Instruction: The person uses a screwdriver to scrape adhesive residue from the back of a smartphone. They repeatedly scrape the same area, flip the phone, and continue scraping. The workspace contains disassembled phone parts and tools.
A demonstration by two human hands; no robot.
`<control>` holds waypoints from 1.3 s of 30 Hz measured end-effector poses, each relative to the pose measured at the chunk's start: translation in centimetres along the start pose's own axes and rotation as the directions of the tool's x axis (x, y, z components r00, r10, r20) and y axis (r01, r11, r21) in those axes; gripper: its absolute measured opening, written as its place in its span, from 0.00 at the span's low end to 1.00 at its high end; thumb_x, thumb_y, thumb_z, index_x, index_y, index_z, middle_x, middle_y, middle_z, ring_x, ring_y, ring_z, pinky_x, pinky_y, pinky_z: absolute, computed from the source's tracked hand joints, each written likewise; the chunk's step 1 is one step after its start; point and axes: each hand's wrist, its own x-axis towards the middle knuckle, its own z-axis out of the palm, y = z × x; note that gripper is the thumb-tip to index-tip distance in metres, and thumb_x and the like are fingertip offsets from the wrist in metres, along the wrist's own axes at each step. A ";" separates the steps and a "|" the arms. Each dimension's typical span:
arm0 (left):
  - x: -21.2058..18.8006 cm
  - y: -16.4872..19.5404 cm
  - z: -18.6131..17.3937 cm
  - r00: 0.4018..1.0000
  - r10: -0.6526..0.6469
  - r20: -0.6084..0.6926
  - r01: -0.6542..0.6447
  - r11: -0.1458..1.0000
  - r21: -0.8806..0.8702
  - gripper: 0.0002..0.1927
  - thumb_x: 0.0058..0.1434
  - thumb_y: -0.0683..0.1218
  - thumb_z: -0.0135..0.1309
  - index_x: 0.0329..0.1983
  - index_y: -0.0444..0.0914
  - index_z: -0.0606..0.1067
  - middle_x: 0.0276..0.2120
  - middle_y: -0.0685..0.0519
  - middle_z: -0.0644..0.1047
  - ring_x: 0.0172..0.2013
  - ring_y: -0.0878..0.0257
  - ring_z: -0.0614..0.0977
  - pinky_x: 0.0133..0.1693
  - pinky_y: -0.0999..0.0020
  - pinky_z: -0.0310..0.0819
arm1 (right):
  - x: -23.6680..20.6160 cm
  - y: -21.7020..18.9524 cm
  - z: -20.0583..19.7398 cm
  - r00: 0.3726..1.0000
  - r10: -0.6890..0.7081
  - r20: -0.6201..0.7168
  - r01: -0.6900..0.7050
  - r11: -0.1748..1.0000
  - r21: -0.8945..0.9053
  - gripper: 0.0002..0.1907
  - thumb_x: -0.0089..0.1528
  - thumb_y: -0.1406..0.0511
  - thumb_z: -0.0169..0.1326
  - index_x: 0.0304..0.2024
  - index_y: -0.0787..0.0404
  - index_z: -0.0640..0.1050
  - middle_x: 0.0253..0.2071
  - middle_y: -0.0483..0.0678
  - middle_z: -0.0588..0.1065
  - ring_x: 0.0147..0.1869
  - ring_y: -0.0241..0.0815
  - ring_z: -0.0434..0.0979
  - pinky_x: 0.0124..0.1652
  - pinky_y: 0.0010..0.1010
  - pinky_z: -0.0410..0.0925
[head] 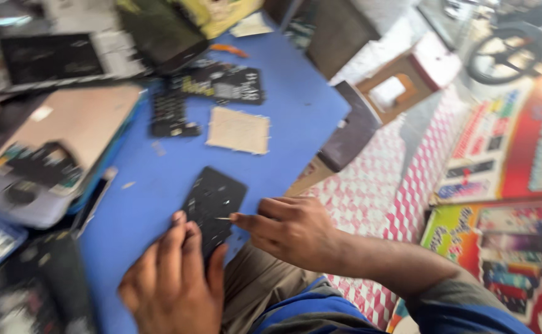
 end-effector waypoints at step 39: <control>0.2 0.7 -1.3 0.994 -0.031 0.102 0.033 0.999 -0.019 0.25 0.62 0.59 0.56 0.55 0.38 0.79 0.58 0.56 0.76 0.55 0.57 0.75 0.56 0.51 0.63 | 0.2 -0.1 0.0 0.999 -0.054 0.000 0.053 0.997 -0.049 0.19 0.57 0.64 0.63 0.51 0.56 0.81 0.30 0.41 0.70 0.29 0.37 0.75 0.25 0.32 0.70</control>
